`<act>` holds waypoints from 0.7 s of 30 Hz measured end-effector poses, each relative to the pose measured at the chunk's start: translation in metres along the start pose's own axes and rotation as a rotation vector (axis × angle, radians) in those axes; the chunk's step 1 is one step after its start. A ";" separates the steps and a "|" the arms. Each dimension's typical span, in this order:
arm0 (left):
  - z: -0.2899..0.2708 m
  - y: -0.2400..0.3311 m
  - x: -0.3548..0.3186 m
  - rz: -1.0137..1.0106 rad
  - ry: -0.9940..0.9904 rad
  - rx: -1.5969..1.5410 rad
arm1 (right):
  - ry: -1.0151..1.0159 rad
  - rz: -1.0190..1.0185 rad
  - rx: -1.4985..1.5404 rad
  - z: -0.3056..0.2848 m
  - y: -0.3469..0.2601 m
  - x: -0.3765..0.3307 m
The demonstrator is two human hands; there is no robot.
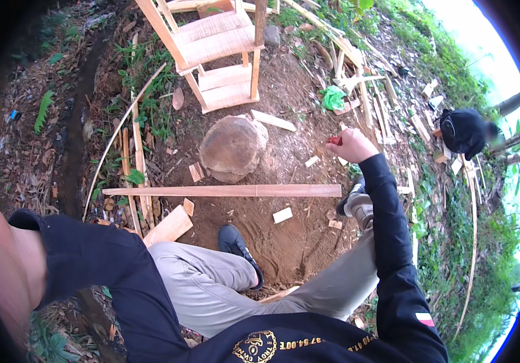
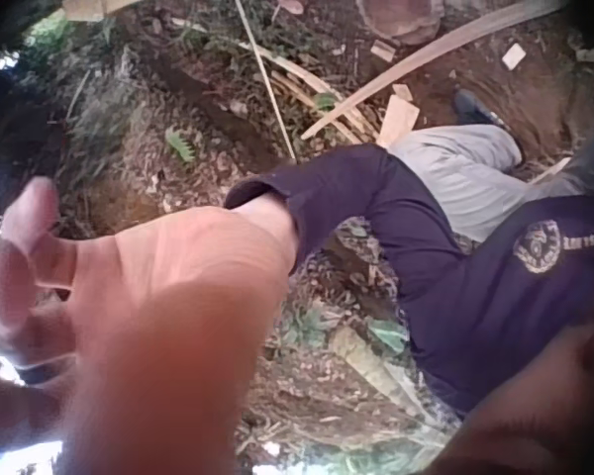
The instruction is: The person sits on the ground in a wooded area and uses a red hand saw to cut a long wooden plank resting on a tree stump. The person holds the wood steady with one hand and saws with the other, creating sawdust. A partially assembled wooden chair frame is visible nearby.
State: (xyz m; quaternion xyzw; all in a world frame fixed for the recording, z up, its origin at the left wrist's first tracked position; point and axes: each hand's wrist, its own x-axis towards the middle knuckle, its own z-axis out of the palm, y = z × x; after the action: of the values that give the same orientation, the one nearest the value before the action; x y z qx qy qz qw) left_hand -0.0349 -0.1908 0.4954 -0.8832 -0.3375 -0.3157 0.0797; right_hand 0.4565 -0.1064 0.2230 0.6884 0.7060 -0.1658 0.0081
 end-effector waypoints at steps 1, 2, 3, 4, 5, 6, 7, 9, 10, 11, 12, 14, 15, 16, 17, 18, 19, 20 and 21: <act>0.000 0.000 0.000 0.001 -0.005 0.007 | 0.004 -0.013 0.021 -0.001 -0.006 0.001; 0.001 0.002 0.000 0.004 -0.006 0.007 | 0.012 -0.023 0.036 -0.004 -0.006 0.000; 0.002 0.003 0.002 0.012 -0.006 0.005 | 0.019 -0.032 0.052 -0.006 -0.003 -0.001; 0.004 0.004 0.004 0.017 -0.009 0.004 | 0.036 -0.024 0.055 -0.002 0.002 0.001; 0.005 0.005 0.004 0.025 -0.010 0.002 | 0.029 -0.021 0.061 -0.002 0.003 -0.001; 0.006 0.006 0.005 0.027 -0.014 0.005 | 0.049 -0.033 0.049 0.000 0.004 -0.001; 0.004 0.008 0.005 0.027 -0.015 0.011 | 0.068 -0.045 0.037 0.001 0.004 0.001; 0.004 0.010 0.002 0.023 -0.019 0.010 | 0.065 -0.024 0.037 0.003 0.007 -0.002; 0.002 0.011 0.001 0.021 -0.020 0.014 | 0.064 -0.012 0.038 0.005 0.007 -0.002; 0.004 0.011 0.001 0.019 -0.015 0.011 | 0.010 0.016 0.064 -0.005 0.005 -0.003; 0.003 0.012 0.000 0.014 -0.017 0.011 | 0.036 -0.002 0.065 -0.003 0.005 -0.005; -0.001 0.015 -0.002 0.012 -0.019 0.016 | 0.066 -0.009 0.066 0.000 0.007 -0.007; -0.001 0.017 -0.002 0.010 -0.021 0.018 | 0.070 0.003 0.065 0.001 0.008 -0.007; -0.003 0.018 -0.003 0.008 -0.020 0.020 | 0.074 0.015 0.065 0.002 0.009 -0.007; -0.003 0.019 -0.002 0.009 -0.024 0.020 | 0.052 0.014 0.079 0.001 0.008 -0.009; -0.003 0.021 -0.003 0.007 -0.029 0.022 | 0.031 0.014 0.093 -0.001 0.008 -0.009; -0.003 0.023 -0.003 0.005 -0.033 0.027 | 0.009 0.013 0.108 -0.003 0.007 -0.010; -0.003 0.024 -0.003 0.005 -0.033 0.023 | 0.023 0.015 0.100 0.000 0.014 -0.009; -0.004 0.026 -0.003 0.007 -0.033 0.021 | 0.043 -0.002 0.093 0.003 0.019 -0.009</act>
State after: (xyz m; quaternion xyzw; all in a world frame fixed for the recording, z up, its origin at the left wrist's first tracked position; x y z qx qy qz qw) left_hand -0.0220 -0.2136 0.4983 -0.8887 -0.3389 -0.2970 0.0844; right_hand 0.4752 -0.1157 0.2174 0.6909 0.6982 -0.1834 -0.0391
